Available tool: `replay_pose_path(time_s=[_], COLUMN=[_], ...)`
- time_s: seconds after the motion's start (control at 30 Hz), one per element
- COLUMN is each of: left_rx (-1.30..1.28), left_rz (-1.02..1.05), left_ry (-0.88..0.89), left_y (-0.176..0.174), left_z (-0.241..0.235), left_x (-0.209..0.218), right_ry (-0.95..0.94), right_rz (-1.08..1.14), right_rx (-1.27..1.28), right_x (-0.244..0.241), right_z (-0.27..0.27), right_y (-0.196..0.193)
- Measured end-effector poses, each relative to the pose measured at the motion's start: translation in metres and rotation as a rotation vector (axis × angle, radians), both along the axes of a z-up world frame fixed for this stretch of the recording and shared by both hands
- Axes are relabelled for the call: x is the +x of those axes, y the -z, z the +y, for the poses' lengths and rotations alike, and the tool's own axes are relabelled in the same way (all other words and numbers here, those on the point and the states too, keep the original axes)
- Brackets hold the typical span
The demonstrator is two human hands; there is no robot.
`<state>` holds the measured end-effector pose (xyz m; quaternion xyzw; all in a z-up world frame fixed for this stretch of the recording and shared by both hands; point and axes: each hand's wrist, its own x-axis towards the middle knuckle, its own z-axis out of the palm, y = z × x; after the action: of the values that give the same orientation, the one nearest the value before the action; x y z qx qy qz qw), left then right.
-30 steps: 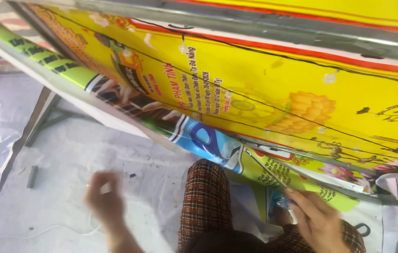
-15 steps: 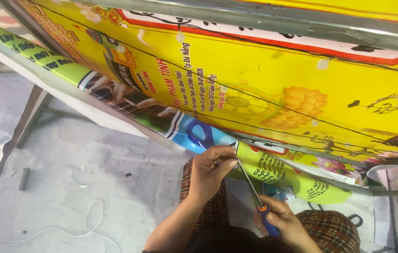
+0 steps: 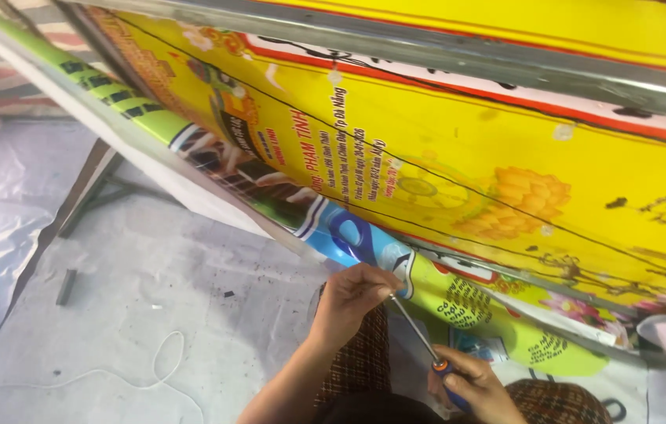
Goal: Assembling a banner onto a metal frame using a screwdriver and a utility knife
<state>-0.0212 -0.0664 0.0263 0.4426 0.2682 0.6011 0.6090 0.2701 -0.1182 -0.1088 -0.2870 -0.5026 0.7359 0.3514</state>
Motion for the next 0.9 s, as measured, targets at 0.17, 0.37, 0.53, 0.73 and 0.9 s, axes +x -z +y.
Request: replay_pose_path(time_s=[0.17,0.37,0.53,0.73,0.9], left_rx=[-0.085,-0.084,-0.075,0.072,0.062], left_rz=[-0.013,-0.093,-0.065,0.442,1.517], left_ry=[-0.095,-0.311,-0.813,-1.381,-1.716], left_y=[0.023,0.027,0.021,0.031,0.082], left_z=[-0.013,-0.019,-0.024,-0.061,-0.063], left_x=[-0.022,-0.035,-0.109,-0.198,-0.277], right_ry=[-0.048,-0.177,-0.231,0.013,0.167], right_rz=[-0.407,-0.158,-0.056,0.046,0.138], right_rx=[0.014,-0.128,-0.007,0.067,-0.073], right_x=[-0.010,-0.029,-0.020,-0.021,-0.022], right_z=[0.002,-0.003,-0.006,-0.010,-0.016], right_y=[-0.013,0.015,0.021,0.001,-0.012])
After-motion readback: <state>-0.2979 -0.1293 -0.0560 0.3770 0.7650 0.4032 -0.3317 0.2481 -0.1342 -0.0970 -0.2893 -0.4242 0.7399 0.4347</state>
